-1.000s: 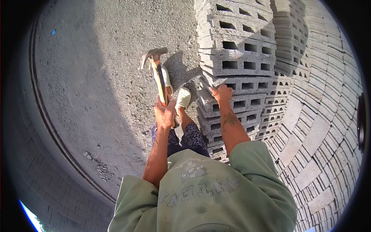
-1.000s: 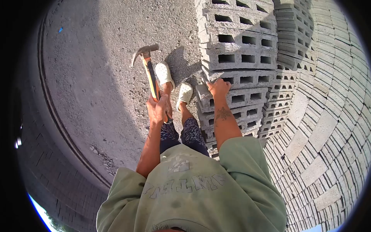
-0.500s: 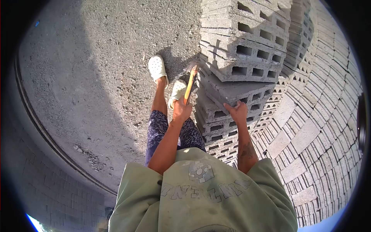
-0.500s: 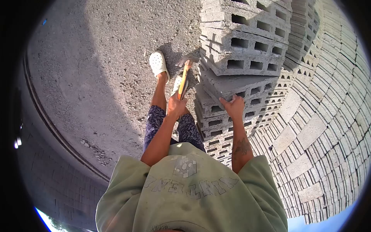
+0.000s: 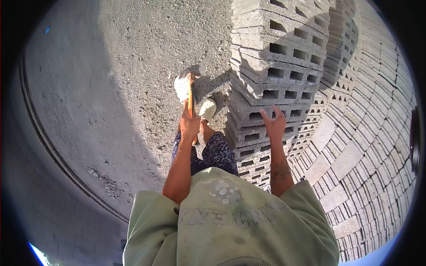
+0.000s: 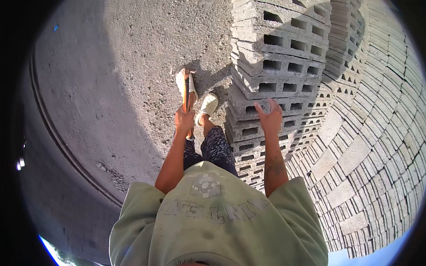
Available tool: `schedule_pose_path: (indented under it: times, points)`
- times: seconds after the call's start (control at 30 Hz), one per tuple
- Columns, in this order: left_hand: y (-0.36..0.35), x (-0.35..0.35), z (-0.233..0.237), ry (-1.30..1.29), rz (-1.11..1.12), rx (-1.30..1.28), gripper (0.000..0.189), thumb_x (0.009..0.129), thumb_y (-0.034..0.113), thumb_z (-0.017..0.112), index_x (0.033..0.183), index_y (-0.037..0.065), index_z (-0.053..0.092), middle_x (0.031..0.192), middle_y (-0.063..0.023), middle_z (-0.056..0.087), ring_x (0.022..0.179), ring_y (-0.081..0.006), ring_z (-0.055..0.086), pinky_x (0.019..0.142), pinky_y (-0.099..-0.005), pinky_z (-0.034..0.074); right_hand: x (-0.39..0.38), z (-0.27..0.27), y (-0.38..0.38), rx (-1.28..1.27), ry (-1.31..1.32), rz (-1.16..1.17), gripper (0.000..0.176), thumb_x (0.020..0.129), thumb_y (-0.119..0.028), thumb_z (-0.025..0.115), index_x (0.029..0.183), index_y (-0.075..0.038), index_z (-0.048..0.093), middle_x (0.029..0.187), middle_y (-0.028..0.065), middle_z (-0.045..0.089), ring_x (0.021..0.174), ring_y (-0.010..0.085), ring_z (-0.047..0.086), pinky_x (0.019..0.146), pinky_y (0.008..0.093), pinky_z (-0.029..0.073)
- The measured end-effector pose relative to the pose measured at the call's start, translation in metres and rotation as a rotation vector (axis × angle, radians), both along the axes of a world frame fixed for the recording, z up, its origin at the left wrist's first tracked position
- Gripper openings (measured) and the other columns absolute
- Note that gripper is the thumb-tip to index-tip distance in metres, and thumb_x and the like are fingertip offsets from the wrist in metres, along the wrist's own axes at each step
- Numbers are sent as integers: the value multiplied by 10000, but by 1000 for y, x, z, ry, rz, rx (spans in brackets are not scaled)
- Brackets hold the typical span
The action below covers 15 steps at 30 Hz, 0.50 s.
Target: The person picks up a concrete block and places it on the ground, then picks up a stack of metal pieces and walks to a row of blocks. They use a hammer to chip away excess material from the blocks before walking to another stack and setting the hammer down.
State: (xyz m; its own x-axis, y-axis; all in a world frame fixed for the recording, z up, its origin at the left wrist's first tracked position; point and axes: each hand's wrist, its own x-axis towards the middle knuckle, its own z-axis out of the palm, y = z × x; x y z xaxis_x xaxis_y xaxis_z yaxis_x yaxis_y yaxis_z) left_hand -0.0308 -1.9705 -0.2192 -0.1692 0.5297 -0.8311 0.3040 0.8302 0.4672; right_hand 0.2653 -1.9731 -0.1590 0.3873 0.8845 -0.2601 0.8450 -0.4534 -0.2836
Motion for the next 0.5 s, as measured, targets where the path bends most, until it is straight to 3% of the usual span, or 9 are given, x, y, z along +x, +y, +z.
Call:
schedule_pose_path:
  times: [0.07,0.1,0.17,0.2,0.27,0.3,0.33,0.43,0.5]
  points:
    - [21,-3,10,34,-93,-42,430,728,130,549,1129,-21,519,688,-165,595,585,-227,586,547,-347,466,-4,-33,36,184,-210,221,568,687,-493,707,860,45,653,849,195,651,833,314,623,888,393,410]
    - [28,-2,13,35,-97,-32,430,728,130,549,1129,-21,519,688,-165,595,585,-227,586,547,-347,466,-8,-45,51,194,-212,215,568,687,-493,707,860,45,653,849,195,651,833,314,623,888,393,410]
    - [41,-2,20,-85,28,29,358,716,159,558,1028,-18,554,668,-150,583,570,-217,557,572,-344,461,-18,-63,73,-570,-307,96,594,673,-564,656,768,22,658,767,196,648,782,316,625,934,388,352]
    - [52,-5,26,-81,22,34,358,716,159,558,1028,-18,554,668,-150,583,570,-217,557,572,-344,461,-12,-74,68,-565,-302,90,594,673,-564,656,768,22,658,767,196,648,782,316,625,934,388,352]
    - [73,-10,41,-66,10,152,290,717,175,565,930,-22,564,647,-123,575,567,-192,541,577,-336,454,0,-89,47,-261,-208,87,581,623,-549,683,662,28,627,667,191,623,697,379,598,798,443,415]
    - [85,-15,52,-91,57,160,243,725,180,556,864,-19,554,627,-90,566,543,-149,522,534,-299,438,-5,-78,53,-327,-207,62,480,624,-479,677,644,1,647,698,189,637,716,341,613,903,395,352]
    - [103,-16,73,-174,185,190,155,732,142,561,801,5,540,591,-43,533,484,-103,471,465,-260,395,-4,-75,51,-321,-207,71,480,624,-479,677,644,1,647,698,189,637,716,341,613,903,395,352]
    - [131,-32,96,-270,483,400,59,772,18,556,805,20,507,540,-12,466,413,-79,414,391,-239,343,2,-80,50,-298,-205,107,493,613,-486,680,614,6,636,665,186,628,685,352,603,843,402,380]
    - [141,-36,108,-363,583,589,46,793,-20,538,801,5,501,537,-28,473,414,-80,425,388,-244,349,13,-75,42,-189,-125,141,574,570,-513,727,575,41,577,531,205,555,559,376,581,615,455,443]
